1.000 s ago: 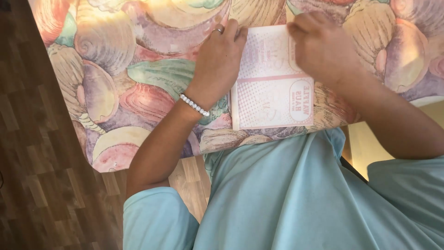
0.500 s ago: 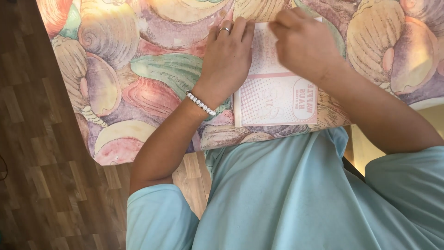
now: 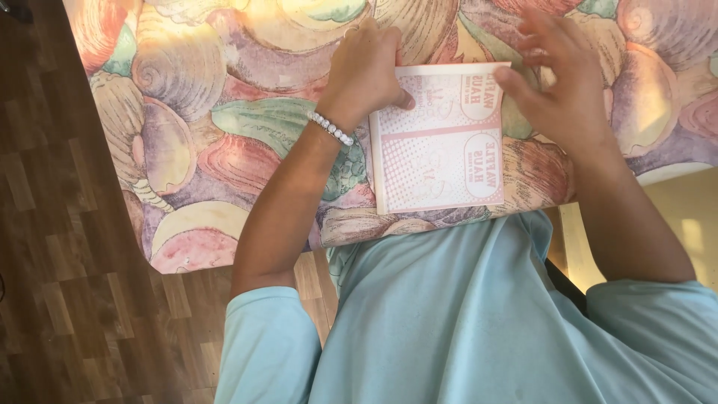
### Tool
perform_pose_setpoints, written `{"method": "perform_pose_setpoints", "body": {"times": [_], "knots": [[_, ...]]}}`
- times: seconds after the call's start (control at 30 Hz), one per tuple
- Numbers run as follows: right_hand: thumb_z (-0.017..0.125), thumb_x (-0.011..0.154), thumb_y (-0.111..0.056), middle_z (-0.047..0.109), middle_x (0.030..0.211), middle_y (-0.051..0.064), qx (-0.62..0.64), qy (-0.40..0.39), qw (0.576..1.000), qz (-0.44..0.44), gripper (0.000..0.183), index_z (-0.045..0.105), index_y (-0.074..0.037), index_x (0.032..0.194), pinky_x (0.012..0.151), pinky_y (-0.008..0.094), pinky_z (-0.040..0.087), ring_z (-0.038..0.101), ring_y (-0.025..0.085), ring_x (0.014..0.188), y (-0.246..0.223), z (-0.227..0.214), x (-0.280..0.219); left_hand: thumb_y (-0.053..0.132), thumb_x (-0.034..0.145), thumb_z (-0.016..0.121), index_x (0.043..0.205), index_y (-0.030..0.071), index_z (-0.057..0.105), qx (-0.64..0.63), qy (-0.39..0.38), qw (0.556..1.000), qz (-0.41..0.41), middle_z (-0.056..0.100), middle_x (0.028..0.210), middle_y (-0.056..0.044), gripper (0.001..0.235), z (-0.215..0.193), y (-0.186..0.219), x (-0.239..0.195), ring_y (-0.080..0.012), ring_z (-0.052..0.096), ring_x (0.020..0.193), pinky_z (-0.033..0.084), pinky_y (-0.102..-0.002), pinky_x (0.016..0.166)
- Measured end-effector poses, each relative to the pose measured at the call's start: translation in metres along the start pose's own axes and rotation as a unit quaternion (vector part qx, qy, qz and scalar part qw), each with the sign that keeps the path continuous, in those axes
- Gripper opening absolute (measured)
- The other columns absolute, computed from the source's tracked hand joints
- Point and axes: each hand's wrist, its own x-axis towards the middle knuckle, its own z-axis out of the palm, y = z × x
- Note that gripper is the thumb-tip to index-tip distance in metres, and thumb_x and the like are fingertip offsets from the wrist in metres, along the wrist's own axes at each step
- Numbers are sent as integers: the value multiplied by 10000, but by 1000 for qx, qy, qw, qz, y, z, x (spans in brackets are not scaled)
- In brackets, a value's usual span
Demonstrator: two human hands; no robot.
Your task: Folding flat paper sheets into waffle bags at a table.
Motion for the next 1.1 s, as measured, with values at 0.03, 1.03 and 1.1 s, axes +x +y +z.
{"method": "perform_pose_setpoints", "body": {"times": [0.03,1.03,1.1], "knots": [[681,1101,0,492,1425,283,82,17,994,69,638,344,-5,1643,970,428,562,582,331,1166,-2,-2,-8,298,553,1065,792,196,568,-52,24,998,8,623,875,-3,561,2,-2,0,-183,578,737,487,-358,611],[908,908,-22,742,1279,82,276,138,934,179,331,694,-75,1155,1008,357,687,750,205,1206,8,1,29,287,1017,642,1176,69,720,-642,93,756,89,781,1099,-44,281,24,31,-48,-131,737,978,614,-238,806],[904,900,-13,736,1283,81,282,134,935,168,344,690,-71,1162,1022,348,673,736,196,1211,7,0,29,285,1014,678,1257,68,676,-661,103,736,104,754,1199,-58,326,28,28,-45,-174,724,1090,628,-292,898]]}}
